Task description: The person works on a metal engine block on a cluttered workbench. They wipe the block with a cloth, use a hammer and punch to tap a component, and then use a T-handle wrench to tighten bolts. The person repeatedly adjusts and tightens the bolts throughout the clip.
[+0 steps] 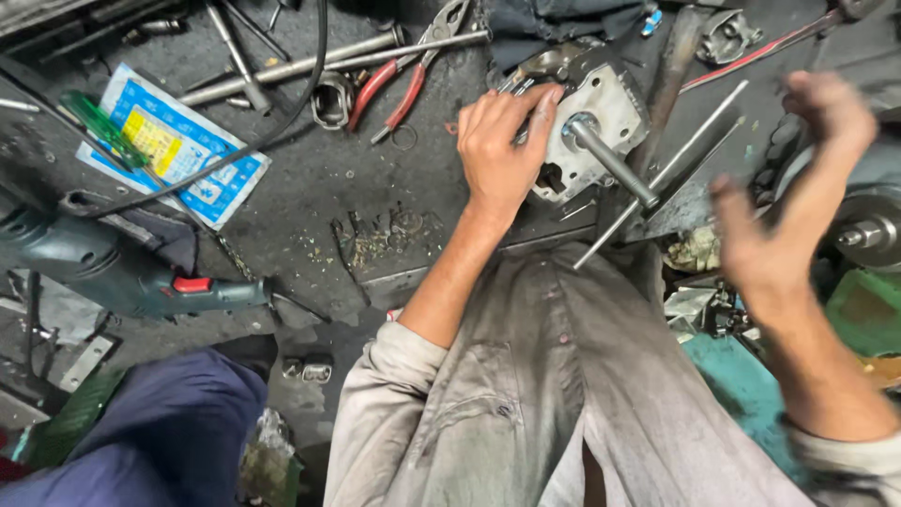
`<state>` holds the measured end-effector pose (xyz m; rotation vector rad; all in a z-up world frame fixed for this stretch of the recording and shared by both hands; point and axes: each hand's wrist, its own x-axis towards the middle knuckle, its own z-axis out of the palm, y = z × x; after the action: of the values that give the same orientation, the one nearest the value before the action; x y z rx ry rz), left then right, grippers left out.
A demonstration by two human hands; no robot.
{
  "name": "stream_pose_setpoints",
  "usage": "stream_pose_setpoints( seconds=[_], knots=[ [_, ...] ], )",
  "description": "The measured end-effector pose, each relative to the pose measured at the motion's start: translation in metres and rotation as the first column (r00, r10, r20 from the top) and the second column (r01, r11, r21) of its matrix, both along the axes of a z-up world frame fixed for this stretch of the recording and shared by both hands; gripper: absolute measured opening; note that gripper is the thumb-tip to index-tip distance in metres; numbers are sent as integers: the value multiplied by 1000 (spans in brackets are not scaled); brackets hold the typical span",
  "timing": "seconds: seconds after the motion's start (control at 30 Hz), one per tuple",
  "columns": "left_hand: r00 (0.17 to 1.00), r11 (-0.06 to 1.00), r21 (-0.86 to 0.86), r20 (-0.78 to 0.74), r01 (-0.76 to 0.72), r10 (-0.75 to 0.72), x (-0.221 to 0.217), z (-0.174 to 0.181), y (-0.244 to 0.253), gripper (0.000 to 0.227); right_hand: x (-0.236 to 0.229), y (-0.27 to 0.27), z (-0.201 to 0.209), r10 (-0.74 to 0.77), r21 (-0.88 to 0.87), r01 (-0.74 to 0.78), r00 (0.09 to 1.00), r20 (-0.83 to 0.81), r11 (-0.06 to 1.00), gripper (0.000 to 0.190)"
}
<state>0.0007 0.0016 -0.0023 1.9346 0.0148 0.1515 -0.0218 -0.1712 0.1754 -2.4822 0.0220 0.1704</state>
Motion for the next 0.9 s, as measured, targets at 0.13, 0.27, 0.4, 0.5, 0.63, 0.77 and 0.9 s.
stream_pose_setpoints(
  seconds=[0.13,0.27,0.4,0.5,0.63,0.77,0.9],
  knots=[
    [1000,1000,-9,8,-9,10,0,-1,2,9,19,26,0,534,-547,-608,786,-311,576,82],
    [1000,1000,2,-14,-6,6,2,-1,1,9,31,44,-36,354,-493,-704,696,-625,511,75],
    [999,999,-35,-20,-31,30,4,-6,2,9,39,35,-54,494,-444,-807,590,-639,390,64],
    [1000,998,-70,-10,4,-4,4,-14,4,14,40,25,-63,355,-362,-823,528,-771,438,86],
    [999,998,-60,37,29,-27,8,-10,5,17,30,23,-66,-24,7,41,706,-707,999,65],
    [998,998,-37,38,50,-48,7,-3,7,12,7,21,-71,-286,292,833,457,-842,470,57],
    [999,1000,-22,43,-1,2,-1,-1,2,7,-7,10,-53,-423,503,810,586,-691,300,50]
  ],
)
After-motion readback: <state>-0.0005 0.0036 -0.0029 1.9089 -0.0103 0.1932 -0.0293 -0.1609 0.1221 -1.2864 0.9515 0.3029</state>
